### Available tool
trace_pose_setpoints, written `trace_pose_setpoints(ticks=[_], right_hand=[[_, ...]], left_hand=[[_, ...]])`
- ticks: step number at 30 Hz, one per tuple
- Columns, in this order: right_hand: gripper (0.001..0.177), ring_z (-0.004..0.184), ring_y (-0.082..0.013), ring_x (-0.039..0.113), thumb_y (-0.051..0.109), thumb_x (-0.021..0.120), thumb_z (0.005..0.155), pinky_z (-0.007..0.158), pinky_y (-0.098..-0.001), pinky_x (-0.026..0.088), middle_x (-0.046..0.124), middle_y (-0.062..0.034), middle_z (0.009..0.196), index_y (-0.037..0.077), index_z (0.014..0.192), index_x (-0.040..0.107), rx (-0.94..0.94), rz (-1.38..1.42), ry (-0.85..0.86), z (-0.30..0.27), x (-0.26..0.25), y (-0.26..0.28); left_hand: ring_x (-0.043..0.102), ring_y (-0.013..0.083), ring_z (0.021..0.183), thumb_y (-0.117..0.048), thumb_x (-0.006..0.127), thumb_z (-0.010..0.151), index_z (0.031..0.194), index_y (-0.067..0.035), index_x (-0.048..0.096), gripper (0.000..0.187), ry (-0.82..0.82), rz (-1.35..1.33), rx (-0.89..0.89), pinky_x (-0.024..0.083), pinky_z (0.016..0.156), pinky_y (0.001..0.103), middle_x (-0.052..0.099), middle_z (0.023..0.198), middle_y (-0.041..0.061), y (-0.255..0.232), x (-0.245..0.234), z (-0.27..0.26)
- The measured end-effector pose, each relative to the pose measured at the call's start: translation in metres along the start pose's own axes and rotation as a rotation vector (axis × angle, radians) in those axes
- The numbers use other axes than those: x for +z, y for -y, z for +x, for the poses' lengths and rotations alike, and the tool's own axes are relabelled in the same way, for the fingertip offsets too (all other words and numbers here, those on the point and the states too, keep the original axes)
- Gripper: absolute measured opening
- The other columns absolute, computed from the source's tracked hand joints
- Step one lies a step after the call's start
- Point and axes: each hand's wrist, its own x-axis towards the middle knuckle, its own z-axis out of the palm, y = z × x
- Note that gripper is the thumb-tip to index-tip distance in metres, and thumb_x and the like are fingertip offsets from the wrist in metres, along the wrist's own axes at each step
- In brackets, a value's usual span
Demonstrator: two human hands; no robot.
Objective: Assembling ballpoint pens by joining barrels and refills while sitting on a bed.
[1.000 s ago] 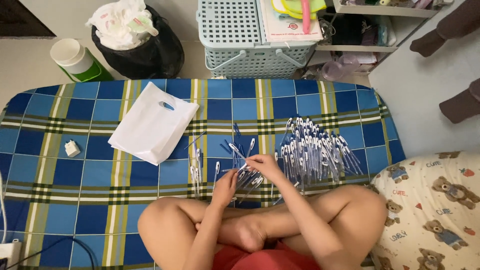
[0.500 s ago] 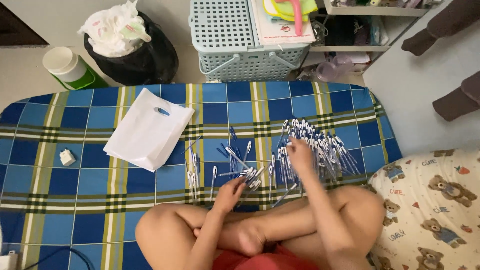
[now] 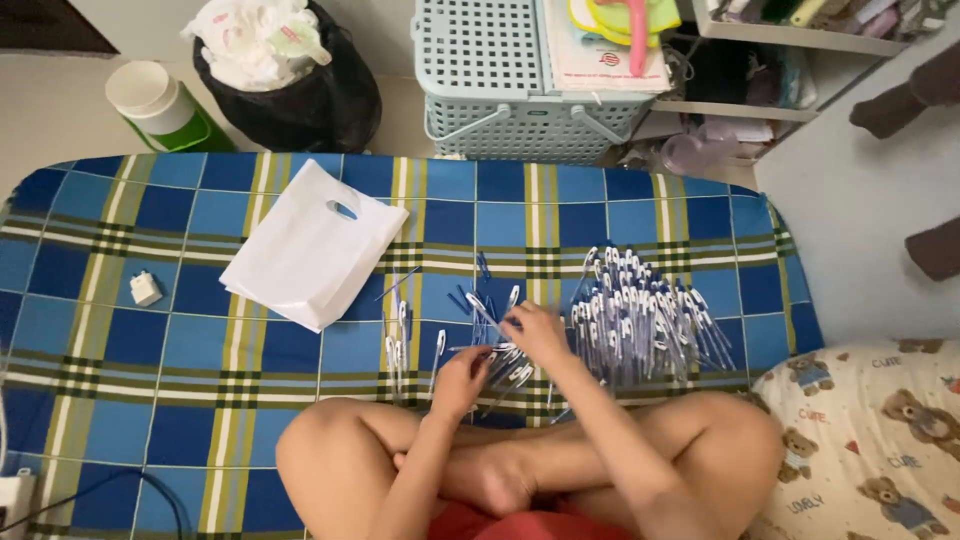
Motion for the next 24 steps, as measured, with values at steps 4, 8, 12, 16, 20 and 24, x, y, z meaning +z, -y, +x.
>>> trace_pose_setpoints(ticks=[4, 8, 12, 16, 20, 24], right_hand=[[0.023, 0.089, -0.0299, 0.072, 0.041, 0.068, 0.087, 0.076, -0.0465, 0.06, 0.069, -0.003, 0.091, 0.02, 0.094, 0.074, 0.062, -0.05, 0.073, 0.006, 0.026, 0.01], [0.014, 0.087, -0.0309, 0.073, 0.03, 0.07, 0.086, 0.077, -0.0427, 0.059, 0.07, -0.0051, 0.087, 0.02, 0.094, 0.075, 0.032, 0.174, 0.068, -0.009, 0.017, 0.031], [0.015, 0.08, -0.0324, 0.072, 0.022, 0.075, 0.082, 0.075, -0.0408, 0.058, 0.07, -0.0082, 0.084, 0.012, 0.093, 0.075, -0.109, 0.398, 0.127, -0.018, 0.037, 0.031], [0.01, 0.078, -0.0332, 0.071, 0.02, 0.075, 0.082, 0.072, -0.0421, 0.056, 0.071, -0.0127, 0.079, 0.012, 0.085, 0.077, -0.119, 0.513, 0.105, 0.005, 0.028, 0.041], [0.016, 0.087, -0.0259, 0.075, 0.032, 0.067, 0.092, 0.079, -0.041, 0.059, 0.076, -0.0024, 0.084, 0.02, 0.094, 0.076, 0.134, 0.223, 0.066, 0.042, 0.046, 0.032], [0.025, 0.087, -0.0341, 0.075, 0.034, 0.07, 0.093, 0.078, -0.0465, 0.061, 0.077, -0.0104, 0.083, 0.011, 0.098, 0.078, 0.269, 0.034, 0.184, 0.056, 0.023, 0.058]], left_hand=[[0.074, 0.0393, 0.088, -0.02, 0.067, 0.097, 0.123, -0.013, 0.075, 0.029, -0.072, -0.049, -0.039, 0.06, 0.079, 0.05, 0.077, 0.097, 0.017, 0.007, 0.002, -0.002], [0.074, 0.0443, 0.094, -0.026, 0.062, 0.103, 0.131, 0.0, 0.068, 0.038, -0.158, -0.157, -0.166, 0.059, 0.083, 0.054, 0.076, 0.1, 0.025, -0.007, -0.008, -0.003], [0.07, 0.0542, 0.1, -0.03, 0.055, 0.107, 0.126, 0.001, 0.069, 0.039, -0.239, -0.289, -0.242, 0.057, 0.088, 0.062, 0.074, 0.105, 0.033, -0.008, -0.01, 0.002], [0.069, 0.0533, 0.107, -0.029, 0.051, 0.107, 0.126, -0.003, 0.069, 0.037, -0.293, -0.382, -0.302, 0.056, 0.093, 0.061, 0.075, 0.108, 0.032, -0.012, -0.014, 0.0], [0.075, 0.0321, 0.086, -0.025, 0.047, 0.111, 0.135, 0.002, 0.063, 0.039, -0.313, -0.378, -0.315, 0.061, 0.077, 0.047, 0.077, 0.095, 0.022, 0.004, -0.006, -0.003], [0.075, 0.0397, 0.09, -0.02, 0.051, 0.111, 0.135, 0.008, 0.062, 0.039, -0.288, -0.35, -0.287, 0.061, 0.074, 0.051, 0.076, 0.097, 0.027, -0.006, -0.013, -0.005]])
